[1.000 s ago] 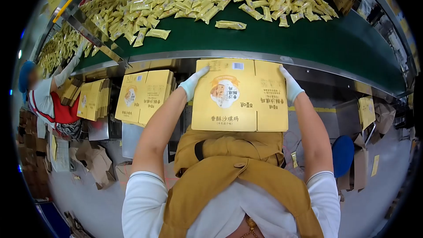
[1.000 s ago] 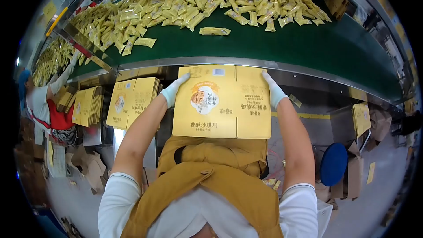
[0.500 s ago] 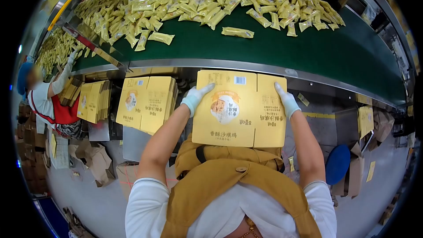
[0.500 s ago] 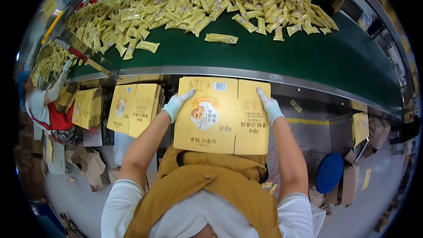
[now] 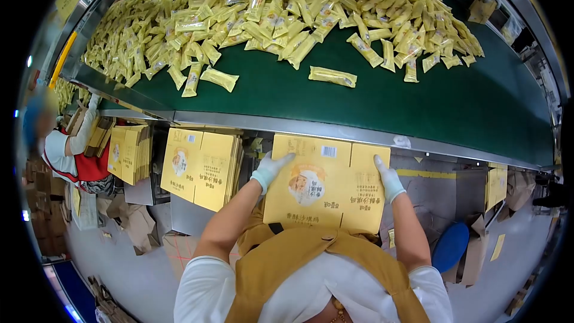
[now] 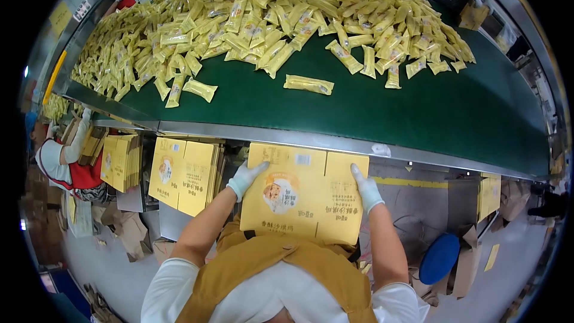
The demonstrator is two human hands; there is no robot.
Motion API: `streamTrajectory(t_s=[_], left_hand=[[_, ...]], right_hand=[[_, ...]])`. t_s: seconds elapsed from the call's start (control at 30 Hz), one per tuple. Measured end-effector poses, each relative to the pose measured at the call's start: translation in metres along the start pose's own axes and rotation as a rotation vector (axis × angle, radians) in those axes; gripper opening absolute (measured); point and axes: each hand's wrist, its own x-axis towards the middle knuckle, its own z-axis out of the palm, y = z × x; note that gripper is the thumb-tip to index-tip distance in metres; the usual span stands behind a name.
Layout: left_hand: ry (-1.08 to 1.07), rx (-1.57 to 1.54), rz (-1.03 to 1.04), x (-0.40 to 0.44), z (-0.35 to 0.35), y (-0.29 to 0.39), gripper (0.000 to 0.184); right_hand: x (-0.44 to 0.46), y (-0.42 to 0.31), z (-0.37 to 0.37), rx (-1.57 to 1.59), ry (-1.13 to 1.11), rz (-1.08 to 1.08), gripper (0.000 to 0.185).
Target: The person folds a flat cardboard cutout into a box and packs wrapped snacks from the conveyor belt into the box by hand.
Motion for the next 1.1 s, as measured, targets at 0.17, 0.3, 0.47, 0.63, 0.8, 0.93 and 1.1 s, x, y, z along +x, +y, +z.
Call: streamTrajectory(t_s=[0.17, 0.3, 0.47, 0.63, 0.8, 0.93, 1.1], left_hand=[[-0.059, -0.053, 0.101, 0.021, -0.009, -0.015, 0.089], [0.090, 0.014, 0.146, 0.009, 0.001, 0.011, 0.095], [0.133, 0.230, 0.294, -0.019, 0.006, 0.016, 0.105], [0.535, 1.014, 0.347, -0.047, 0.054, 0.047, 0.113], [0.183, 1.332, 0.834, -0.056, 0.098, 0.036, 0.097], [-0.188, 1.246, 0.961, -0.047, 0.096, 0.047, 0.087], [-0.539, 1.245, 1.090, -0.034, 0.094, 0.067, 0.084]], right_hand=[[0.008, 0.010, -0.001, 0.103, -0.049, -0.063, 0.093], [0.001, 0.013, 0.005, -0.001, 0.086, -0.204, 0.093], [-0.031, 0.018, 0.017, -0.299, 0.240, -0.410, 0.091], [-0.022, 0.001, 0.016, 0.117, 0.063, -0.170, 0.072], [-0.006, 0.018, 0.021, -0.017, 0.164, -0.333, 0.067], [-0.012, 0.004, 0.018, 0.099, 0.025, -0.218, 0.070], [0.015, 0.006, 0.005, 0.428, -0.217, -0.013, 0.061]])
